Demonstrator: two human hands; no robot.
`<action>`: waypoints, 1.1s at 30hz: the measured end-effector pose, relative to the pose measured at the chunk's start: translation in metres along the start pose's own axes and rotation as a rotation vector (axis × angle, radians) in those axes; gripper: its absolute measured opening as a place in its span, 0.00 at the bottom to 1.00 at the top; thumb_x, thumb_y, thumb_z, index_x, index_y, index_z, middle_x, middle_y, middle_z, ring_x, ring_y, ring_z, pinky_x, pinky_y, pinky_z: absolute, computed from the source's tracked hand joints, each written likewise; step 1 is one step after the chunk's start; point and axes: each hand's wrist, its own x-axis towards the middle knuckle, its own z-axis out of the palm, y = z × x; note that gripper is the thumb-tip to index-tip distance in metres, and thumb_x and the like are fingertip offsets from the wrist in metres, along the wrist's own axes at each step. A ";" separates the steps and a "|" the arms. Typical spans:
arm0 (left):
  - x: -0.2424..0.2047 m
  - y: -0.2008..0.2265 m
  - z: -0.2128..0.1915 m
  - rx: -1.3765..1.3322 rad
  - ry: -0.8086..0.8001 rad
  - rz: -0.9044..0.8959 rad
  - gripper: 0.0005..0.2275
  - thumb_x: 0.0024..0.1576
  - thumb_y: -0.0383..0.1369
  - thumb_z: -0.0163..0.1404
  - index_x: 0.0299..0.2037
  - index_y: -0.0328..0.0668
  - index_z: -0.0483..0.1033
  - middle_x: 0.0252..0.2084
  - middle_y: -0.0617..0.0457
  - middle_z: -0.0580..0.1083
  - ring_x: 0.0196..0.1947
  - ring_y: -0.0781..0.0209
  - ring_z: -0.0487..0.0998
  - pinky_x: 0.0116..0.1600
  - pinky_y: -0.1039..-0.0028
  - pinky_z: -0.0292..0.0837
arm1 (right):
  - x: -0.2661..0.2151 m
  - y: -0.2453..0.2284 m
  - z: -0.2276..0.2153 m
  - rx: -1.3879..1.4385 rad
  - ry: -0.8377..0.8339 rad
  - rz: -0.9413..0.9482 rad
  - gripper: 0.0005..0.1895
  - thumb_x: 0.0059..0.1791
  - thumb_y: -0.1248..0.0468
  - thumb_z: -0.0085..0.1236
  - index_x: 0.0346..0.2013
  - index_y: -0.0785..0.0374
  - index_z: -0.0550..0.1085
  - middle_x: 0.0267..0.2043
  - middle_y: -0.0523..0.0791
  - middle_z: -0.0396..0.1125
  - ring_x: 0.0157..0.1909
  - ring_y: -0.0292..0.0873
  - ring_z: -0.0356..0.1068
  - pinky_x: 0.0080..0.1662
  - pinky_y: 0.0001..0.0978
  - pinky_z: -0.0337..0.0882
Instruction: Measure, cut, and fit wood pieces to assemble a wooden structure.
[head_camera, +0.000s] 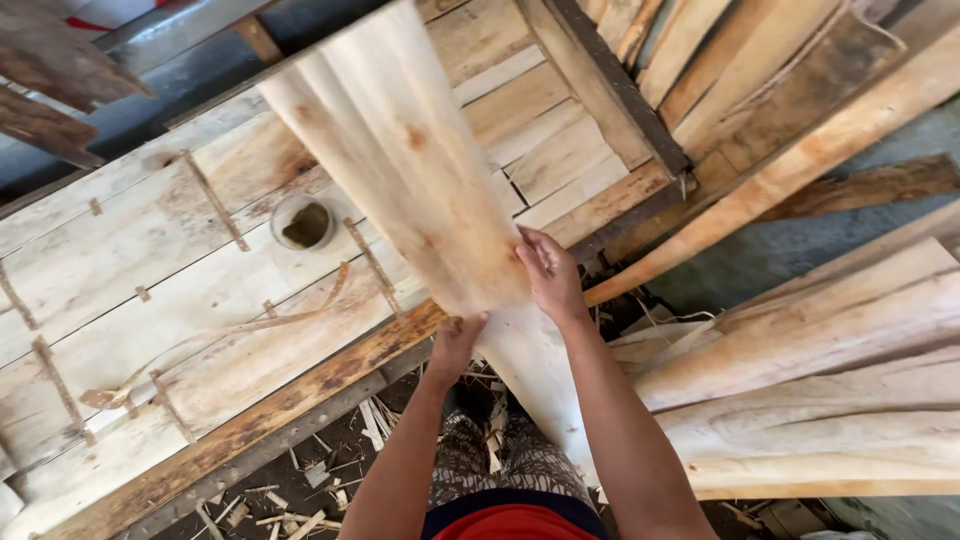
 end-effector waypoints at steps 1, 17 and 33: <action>0.001 0.013 -0.014 -0.006 0.006 0.001 0.24 0.66 0.44 0.61 0.44 0.18 0.79 0.40 0.39 0.79 0.37 0.60 0.78 0.45 0.65 0.76 | 0.003 -0.008 0.007 -0.002 -0.008 -0.001 0.13 0.57 0.62 0.59 0.51 0.70 0.76 0.39 0.44 0.73 0.40 0.33 0.69 0.44 0.26 0.70; -0.026 0.070 -0.284 -0.978 0.814 0.276 0.19 0.58 0.40 0.58 0.52 0.38 0.66 0.54 0.45 0.76 0.53 0.52 0.79 0.58 0.62 0.79 | -0.050 0.052 0.085 -0.802 -0.237 0.120 0.25 0.52 0.49 0.58 0.56 0.63 0.73 0.53 0.53 0.73 0.55 0.55 0.72 0.55 0.47 0.70; -0.059 0.028 -0.283 -1.281 0.829 0.026 0.26 0.65 0.46 0.44 0.72 0.46 0.61 0.68 0.46 0.70 0.64 0.54 0.76 0.63 0.65 0.73 | 0.025 -0.017 0.179 -0.933 -0.197 -0.415 0.05 0.51 0.59 0.61 0.39 0.55 0.76 0.38 0.43 0.71 0.45 0.47 0.69 0.60 0.51 0.59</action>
